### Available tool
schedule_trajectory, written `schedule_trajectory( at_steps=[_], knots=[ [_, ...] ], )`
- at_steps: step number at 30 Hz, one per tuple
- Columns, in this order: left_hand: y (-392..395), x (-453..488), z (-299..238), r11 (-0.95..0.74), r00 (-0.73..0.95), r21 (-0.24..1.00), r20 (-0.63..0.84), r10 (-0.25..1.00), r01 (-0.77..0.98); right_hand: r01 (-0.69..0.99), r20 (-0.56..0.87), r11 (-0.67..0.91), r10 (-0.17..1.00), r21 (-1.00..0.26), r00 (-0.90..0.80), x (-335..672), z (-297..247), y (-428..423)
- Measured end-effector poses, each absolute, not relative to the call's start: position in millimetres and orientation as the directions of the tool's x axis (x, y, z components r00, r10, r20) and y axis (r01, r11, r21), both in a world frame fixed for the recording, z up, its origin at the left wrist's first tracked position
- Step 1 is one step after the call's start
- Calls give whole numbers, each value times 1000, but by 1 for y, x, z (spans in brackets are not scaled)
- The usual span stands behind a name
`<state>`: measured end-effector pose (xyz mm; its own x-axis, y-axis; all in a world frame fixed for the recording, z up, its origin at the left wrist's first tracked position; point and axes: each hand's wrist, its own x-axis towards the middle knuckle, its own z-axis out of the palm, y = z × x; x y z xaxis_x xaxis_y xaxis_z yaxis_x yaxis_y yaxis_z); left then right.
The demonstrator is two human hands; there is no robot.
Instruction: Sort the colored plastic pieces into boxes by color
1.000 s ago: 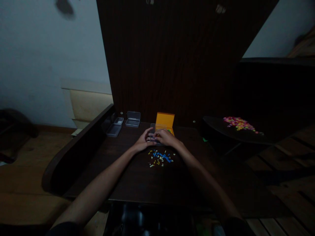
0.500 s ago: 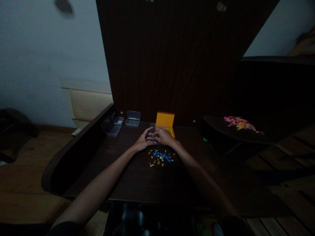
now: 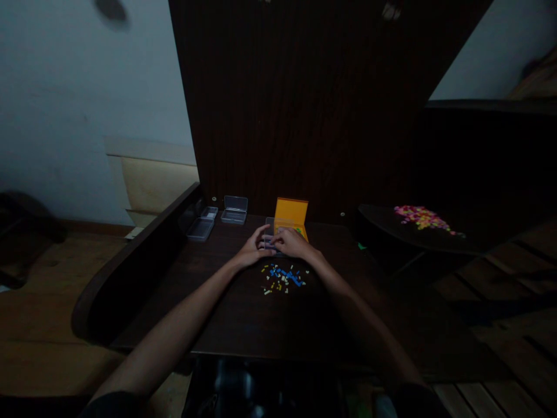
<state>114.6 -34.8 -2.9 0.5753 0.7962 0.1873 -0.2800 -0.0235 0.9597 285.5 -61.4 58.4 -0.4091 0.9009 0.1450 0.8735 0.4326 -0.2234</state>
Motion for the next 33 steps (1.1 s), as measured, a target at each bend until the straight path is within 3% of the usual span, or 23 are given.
schedule_trajectory(
  at_steps=[5, 13, 23, 33],
  knots=[
    [-34, 114, -4, -10, 576, 959, 178, 798, -282, 879, 138, 427, 903, -211, -406, 287, 61, -63],
    [-33, 114, -6, 0, 571, 965, 156, 806, -264, 833, 252, 439, 895, -338, -369, 317, 78, -84],
    [-32, 112, -7, -20, 571, 968, 163, 804, -249, 766, -3, 491, 841, -416, -541, 351, 61, -116],
    [-30, 113, -9, -29, 564, 973, 158, 811, -230, 782, -32, 456, 856, -424, -516, 348, 50, -119]
  ],
)
